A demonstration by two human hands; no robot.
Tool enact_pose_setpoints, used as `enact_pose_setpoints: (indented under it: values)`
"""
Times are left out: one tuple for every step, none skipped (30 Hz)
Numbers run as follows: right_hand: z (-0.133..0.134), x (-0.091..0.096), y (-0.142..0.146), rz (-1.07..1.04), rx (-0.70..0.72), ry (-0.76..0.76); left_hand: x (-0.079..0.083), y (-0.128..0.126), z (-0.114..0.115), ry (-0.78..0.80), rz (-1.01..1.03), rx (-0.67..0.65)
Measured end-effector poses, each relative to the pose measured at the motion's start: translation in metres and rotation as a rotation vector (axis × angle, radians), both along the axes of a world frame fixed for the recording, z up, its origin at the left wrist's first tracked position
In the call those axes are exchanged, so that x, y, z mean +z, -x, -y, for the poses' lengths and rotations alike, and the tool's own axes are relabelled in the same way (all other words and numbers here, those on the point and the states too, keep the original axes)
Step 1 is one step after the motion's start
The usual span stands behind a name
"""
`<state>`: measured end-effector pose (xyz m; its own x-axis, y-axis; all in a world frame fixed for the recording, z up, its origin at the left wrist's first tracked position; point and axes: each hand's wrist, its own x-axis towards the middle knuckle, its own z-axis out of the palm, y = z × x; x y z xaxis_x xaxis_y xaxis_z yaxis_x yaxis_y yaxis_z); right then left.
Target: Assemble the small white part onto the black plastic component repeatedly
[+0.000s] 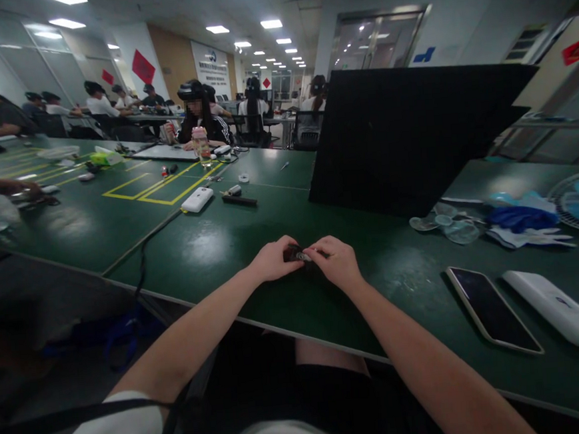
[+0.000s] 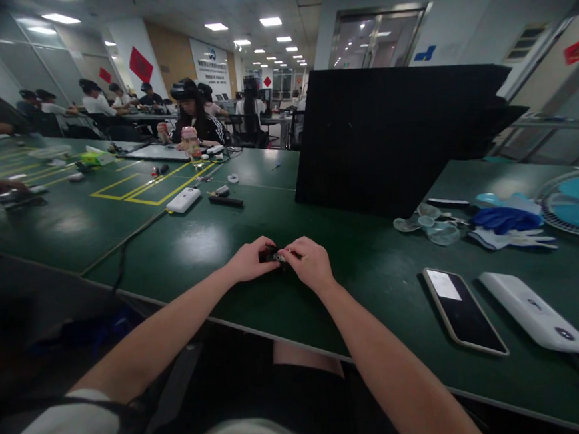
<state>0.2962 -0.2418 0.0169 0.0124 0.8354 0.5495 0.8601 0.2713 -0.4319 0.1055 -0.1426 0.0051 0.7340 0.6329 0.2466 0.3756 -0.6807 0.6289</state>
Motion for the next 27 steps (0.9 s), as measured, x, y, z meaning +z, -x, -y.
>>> enact_pose_setpoints:
  values:
    - [-0.001,0.0,0.0,0.006,-0.029,0.024,0.0,0.0,0.0,0.003,-0.001,0.001]
    - [-0.001,-0.001,0.0,0.011,-0.067,0.054,0.0,0.0,0.0,0.006,0.0,-0.003]
    - [-0.002,-0.002,0.0,0.017,-0.111,0.087,0.0,0.0,0.0,0.01,0.005,-0.007]
    - [-0.003,-0.002,-0.001,0.029,-0.154,0.126,-0.001,0.0,0.0,0.014,0.009,-0.013]
    - [-0.003,-0.003,-0.001,0.043,-0.187,0.168,-0.001,0.0,0.0,0.017,0.012,-0.016]
    - [-0.003,-0.004,-0.001,0.058,-0.203,0.209,-0.001,0.0,0.0,0.018,0.011,-0.014]
    - [-0.003,-0.004,-0.002,0.065,-0.201,0.244,-0.002,-0.001,0.0,0.018,0.008,-0.007]
    - [-0.002,-0.005,-0.002,0.056,-0.187,0.269,-0.002,-0.001,0.0,0.018,0.004,0.003]
    - [-0.002,-0.004,-0.002,0.028,-0.174,0.282,-0.002,-0.001,0.0,0.018,0.001,0.013]
    - [0.0,-0.003,-0.003,-0.016,-0.169,0.285,-0.002,-0.001,0.0,0.02,0.0,0.019]
    - [0.001,-0.002,-0.004,-0.071,-0.179,0.282,-0.002,-0.001,0.0,0.025,0.003,0.022]
    - [0.002,-0.001,-0.006,-0.127,-0.202,0.282,-0.001,-0.001,0.001,0.032,0.005,0.02]
    - [0.003,0.001,-0.009,-0.179,-0.236,0.293,0.0,-0.001,0.001,0.043,0.005,0.013]
    - [0.004,0.002,-0.012,-0.218,-0.273,0.316,0.001,0.0,0.001,0.053,0.005,0.004]
    - [0.004,0.003,-0.017,-0.244,-0.311,0.353,0.002,0.001,0.001,0.061,0.005,-0.005]
    - [0.003,0.004,-0.021,-0.256,-0.344,0.402,0.004,0.002,0.001,0.066,0.004,-0.014]
    - [0.002,0.004,-0.026,-0.254,-0.376,0.459,0.004,0.003,0.002,0.068,0.002,-0.019]
    - [0.001,0.004,-0.031,-0.24,-0.406,0.514,0.005,0.004,0.001,0.069,0.0,-0.023]
    - [0.0,0.003,-0.035,-0.222,-0.429,0.56,0.006,0.005,0.001,0.068,-0.001,-0.024]
    - [-0.001,0.002,-0.038,-0.205,-0.446,0.591,0.006,0.006,0.001,0.068,-0.002,-0.024]
    - [-0.002,0.002,-0.041,-0.189,-0.457,0.609,0.006,0.006,0.001,0.069,-0.006,-0.028]
    - [-0.003,0.001,-0.042,-0.175,-0.46,0.618,0.006,0.006,0.001,0.066,-0.004,-0.032]
    - [-0.003,0.001,-0.042,-0.157,-0.457,0.622,0.006,0.006,0.001,0.056,0.0,-0.035]
    - [-0.003,0.001,-0.041,-0.138,-0.447,0.626,0.006,0.006,0.001,0.038,0.008,-0.035]
    - [-0.003,0.001,-0.04,-0.117,-0.437,0.63,0.006,0.006,0.001,0.013,0.018,-0.031]
    - [-0.003,0.002,-0.039,-0.1,-0.432,0.633,0.006,0.006,0.001,-0.011,0.03,-0.03]
    - [-0.002,0.002,-0.038,-0.087,-0.43,0.635,0.005,0.007,-0.001,-0.031,0.042,-0.028]
